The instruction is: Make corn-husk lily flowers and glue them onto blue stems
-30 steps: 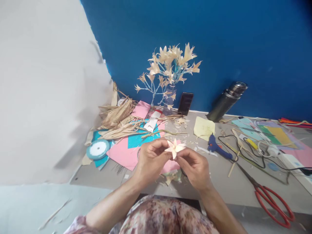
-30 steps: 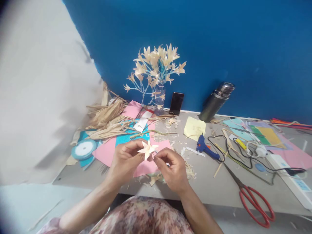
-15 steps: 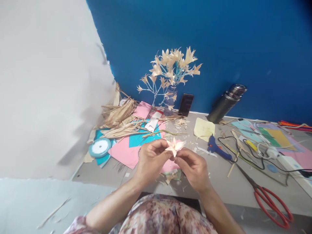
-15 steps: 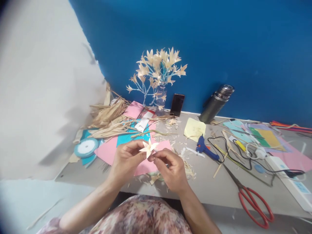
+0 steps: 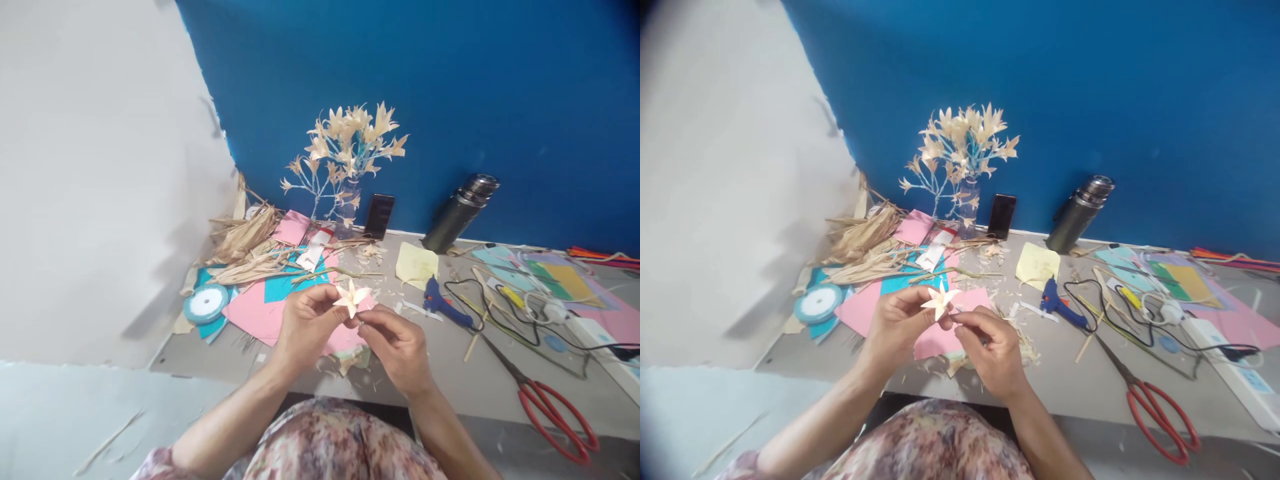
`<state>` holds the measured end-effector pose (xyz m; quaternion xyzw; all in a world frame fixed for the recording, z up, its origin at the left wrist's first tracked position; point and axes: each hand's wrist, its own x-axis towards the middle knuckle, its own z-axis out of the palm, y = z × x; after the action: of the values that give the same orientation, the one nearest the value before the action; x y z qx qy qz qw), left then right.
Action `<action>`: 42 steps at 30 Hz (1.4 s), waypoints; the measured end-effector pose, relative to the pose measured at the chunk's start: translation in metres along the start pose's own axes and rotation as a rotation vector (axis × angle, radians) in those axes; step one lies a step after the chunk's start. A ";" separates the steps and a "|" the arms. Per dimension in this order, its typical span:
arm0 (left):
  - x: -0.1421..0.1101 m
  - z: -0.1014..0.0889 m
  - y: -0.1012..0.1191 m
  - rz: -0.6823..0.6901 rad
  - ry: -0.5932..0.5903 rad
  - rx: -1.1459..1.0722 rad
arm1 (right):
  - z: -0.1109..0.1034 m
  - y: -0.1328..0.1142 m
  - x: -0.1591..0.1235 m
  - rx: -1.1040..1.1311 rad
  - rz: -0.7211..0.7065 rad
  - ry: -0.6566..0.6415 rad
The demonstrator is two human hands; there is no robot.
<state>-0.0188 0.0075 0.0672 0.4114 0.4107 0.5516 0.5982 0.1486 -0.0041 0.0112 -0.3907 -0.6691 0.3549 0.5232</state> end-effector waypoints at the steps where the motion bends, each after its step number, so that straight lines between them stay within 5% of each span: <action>1: 0.001 0.000 -0.001 0.010 0.000 -0.001 | 0.000 0.000 0.001 0.007 0.006 0.003; 16: 0.014 0.000 -0.015 0.029 -0.045 -0.065 | 0.004 0.006 0.015 0.186 0.245 0.103; 26: 0.019 0.003 -0.031 0.112 -0.033 0.138 | 0.006 0.002 0.018 0.258 0.308 0.019; 36: 0.009 -0.004 -0.037 0.231 -0.101 0.082 | 0.003 0.022 -0.034 0.096 0.432 -0.143; 42: -0.010 -0.002 -0.059 0.151 -0.143 0.182 | 0.006 0.020 -0.049 0.072 0.361 -0.007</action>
<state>-0.0026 -0.0053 0.0114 0.5318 0.3832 0.5247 0.5432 0.1528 -0.0390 -0.0287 -0.4844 -0.5767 0.4680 0.4623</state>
